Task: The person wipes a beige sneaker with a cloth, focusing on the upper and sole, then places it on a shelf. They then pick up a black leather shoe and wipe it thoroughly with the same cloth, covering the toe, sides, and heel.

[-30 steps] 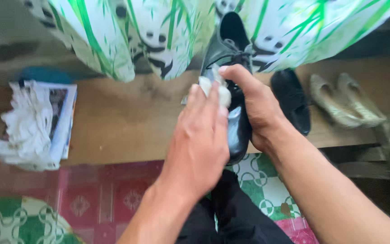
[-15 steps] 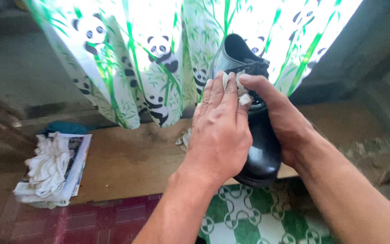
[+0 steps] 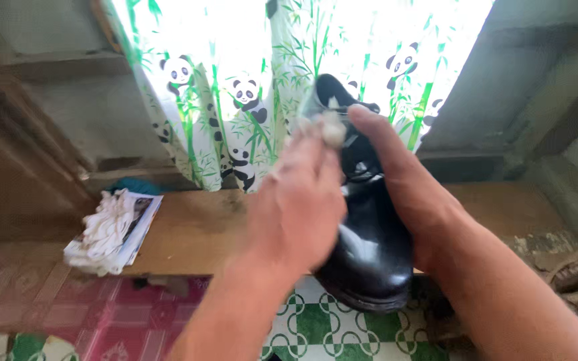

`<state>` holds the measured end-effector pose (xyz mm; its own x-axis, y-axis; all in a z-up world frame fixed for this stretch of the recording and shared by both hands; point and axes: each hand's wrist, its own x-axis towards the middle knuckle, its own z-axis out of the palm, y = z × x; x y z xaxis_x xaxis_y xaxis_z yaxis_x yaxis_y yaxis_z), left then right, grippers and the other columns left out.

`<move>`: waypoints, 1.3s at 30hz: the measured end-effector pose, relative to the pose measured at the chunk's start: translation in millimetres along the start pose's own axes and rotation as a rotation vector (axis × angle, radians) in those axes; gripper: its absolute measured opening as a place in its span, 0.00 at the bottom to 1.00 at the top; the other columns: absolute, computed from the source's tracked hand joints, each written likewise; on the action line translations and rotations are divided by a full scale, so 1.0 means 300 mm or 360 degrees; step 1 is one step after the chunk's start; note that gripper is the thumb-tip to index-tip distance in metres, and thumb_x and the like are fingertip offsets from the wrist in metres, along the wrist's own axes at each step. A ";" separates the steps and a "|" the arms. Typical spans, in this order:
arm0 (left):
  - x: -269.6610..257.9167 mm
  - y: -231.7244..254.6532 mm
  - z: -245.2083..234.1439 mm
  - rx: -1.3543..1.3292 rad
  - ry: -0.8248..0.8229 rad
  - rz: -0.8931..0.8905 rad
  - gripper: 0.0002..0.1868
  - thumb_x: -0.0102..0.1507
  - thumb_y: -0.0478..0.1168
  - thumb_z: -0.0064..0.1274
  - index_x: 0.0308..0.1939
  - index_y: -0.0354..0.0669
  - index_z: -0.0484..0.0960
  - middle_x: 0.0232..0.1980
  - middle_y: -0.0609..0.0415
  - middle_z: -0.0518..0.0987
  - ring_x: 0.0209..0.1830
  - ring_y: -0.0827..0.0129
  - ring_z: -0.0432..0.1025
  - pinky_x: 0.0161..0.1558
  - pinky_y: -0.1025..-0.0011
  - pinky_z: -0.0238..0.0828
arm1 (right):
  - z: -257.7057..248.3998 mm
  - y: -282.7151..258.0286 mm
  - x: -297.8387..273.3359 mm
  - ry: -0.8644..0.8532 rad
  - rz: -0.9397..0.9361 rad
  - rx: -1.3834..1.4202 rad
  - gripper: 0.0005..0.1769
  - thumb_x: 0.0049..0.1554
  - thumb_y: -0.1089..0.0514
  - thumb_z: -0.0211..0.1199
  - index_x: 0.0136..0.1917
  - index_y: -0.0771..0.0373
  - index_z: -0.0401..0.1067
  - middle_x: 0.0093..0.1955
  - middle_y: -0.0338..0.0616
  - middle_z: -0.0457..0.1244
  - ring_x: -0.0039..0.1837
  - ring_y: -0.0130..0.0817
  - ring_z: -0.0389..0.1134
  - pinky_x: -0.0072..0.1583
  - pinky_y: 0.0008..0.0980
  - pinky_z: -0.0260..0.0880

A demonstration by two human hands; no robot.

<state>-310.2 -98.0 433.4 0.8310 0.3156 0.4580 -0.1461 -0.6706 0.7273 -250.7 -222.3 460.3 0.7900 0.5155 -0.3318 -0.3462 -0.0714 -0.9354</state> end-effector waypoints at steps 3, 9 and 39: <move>-0.156 0.097 0.016 0.0026 -0.0016 -0.0056 0.32 0.73 0.53 0.32 0.75 0.38 0.65 0.77 0.38 0.63 0.80 0.45 0.54 0.74 0.60 0.50 | -0.044 0.023 -0.076 -0.0120 -0.0063 -0.0005 0.52 0.48 0.18 0.56 0.67 0.62 0.71 0.50 0.62 0.73 0.44 0.53 0.77 0.45 0.54 0.79; -0.215 0.183 0.021 0.0094 0.0126 -0.0024 0.32 0.75 0.52 0.31 0.77 0.34 0.60 0.79 0.35 0.58 0.80 0.41 0.50 0.74 0.58 0.48 | -0.036 0.034 -0.234 0.0067 0.0171 -0.0200 0.51 0.50 0.18 0.47 0.70 0.56 0.70 0.52 0.65 0.70 0.46 0.59 0.76 0.45 0.58 0.75; -0.777 0.435 -0.009 -0.0522 -0.0085 -0.0026 0.31 0.72 0.51 0.35 0.75 0.37 0.59 0.70 0.33 0.71 0.69 0.40 0.67 0.66 0.57 0.63 | -0.110 0.393 -0.965 -0.0090 -0.0190 0.0616 0.32 0.59 0.35 0.64 0.60 0.65 0.78 0.47 0.50 0.73 0.42 0.37 0.76 0.45 0.39 0.80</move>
<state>-524.4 -257.3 422.9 0.8602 0.2832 0.4241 -0.2907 -0.4110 0.8640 -503.7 -408.1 442.1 0.8110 0.5476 -0.2061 -0.4268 0.3128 -0.8485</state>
